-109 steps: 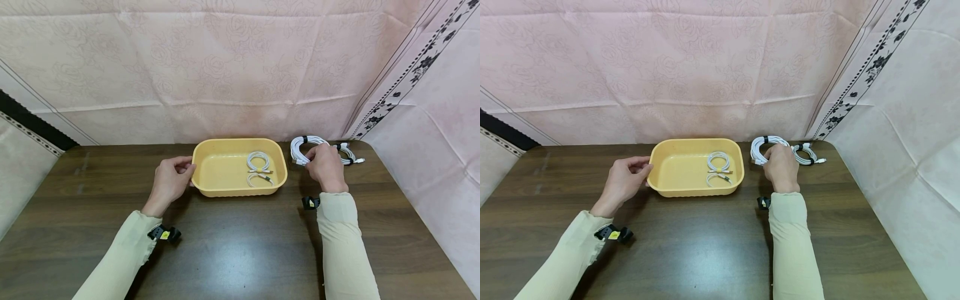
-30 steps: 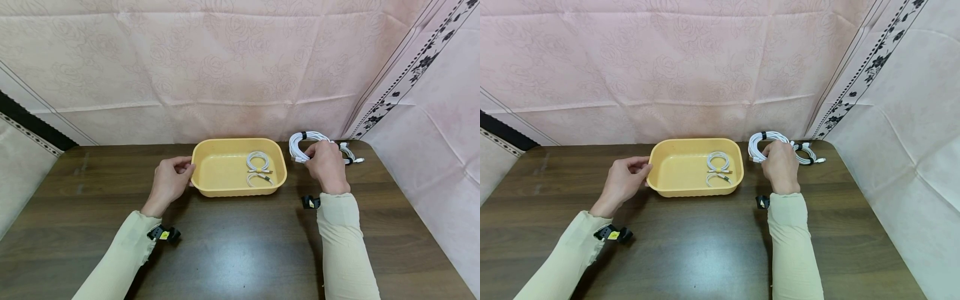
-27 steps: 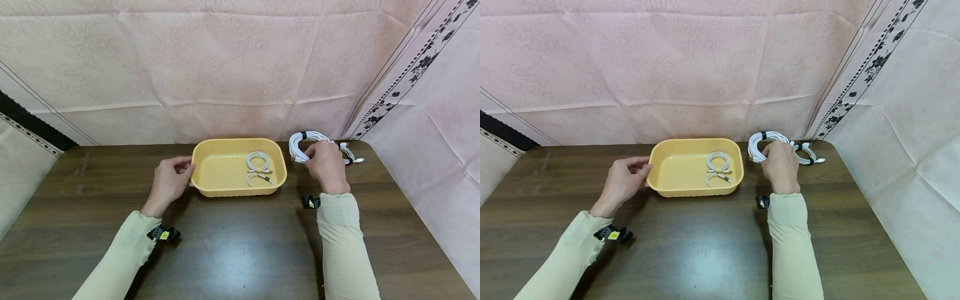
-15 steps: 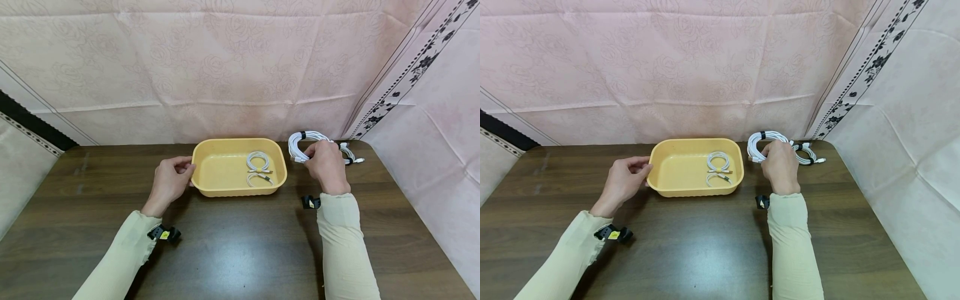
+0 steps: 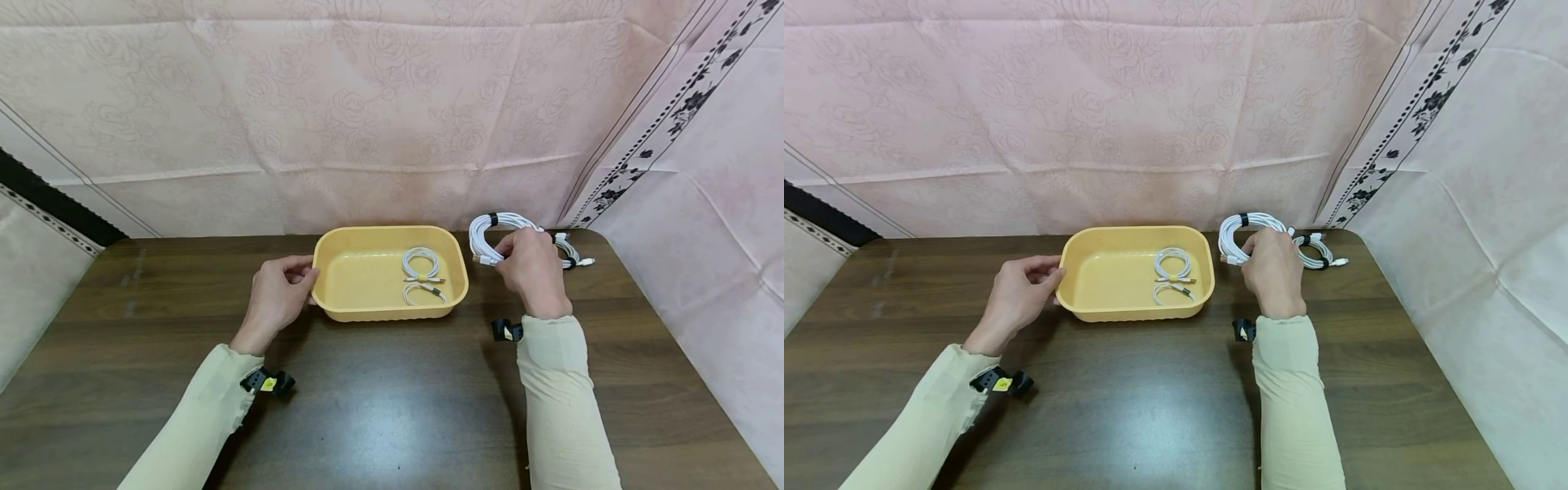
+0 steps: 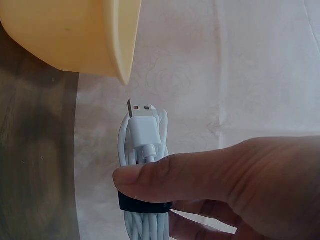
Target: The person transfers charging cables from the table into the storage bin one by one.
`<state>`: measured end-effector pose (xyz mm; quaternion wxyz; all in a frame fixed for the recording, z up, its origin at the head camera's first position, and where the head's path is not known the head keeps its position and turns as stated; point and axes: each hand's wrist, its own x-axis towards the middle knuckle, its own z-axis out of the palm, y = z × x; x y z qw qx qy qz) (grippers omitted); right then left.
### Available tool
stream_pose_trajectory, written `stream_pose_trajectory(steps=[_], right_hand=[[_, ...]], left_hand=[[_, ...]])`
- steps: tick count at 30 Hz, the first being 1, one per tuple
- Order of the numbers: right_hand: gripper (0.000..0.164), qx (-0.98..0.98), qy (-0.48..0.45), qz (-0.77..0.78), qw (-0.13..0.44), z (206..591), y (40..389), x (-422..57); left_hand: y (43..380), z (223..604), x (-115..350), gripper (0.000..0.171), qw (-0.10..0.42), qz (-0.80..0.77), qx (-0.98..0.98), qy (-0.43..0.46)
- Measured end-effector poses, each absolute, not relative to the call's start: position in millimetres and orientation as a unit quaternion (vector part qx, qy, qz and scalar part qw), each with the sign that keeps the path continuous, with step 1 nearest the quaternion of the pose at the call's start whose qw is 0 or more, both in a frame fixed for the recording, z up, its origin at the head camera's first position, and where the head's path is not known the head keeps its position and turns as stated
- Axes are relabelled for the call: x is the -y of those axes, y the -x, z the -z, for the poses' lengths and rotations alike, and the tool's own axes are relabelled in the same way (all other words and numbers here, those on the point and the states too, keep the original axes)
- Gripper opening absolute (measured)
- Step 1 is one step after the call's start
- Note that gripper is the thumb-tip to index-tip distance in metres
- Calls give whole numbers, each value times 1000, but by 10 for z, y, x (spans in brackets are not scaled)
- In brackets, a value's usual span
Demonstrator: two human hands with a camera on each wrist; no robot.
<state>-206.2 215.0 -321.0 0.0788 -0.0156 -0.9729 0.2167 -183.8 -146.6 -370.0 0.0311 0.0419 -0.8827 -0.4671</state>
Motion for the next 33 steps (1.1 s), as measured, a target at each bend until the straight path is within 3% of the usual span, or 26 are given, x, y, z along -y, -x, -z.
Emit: stream_pose_trajectory(steps=[33], right_hand=[[16,971,-2,-223,84,3162,2038,-2071]], left_hand=[[1831,3704,1476,32,33,466,884,-31]])
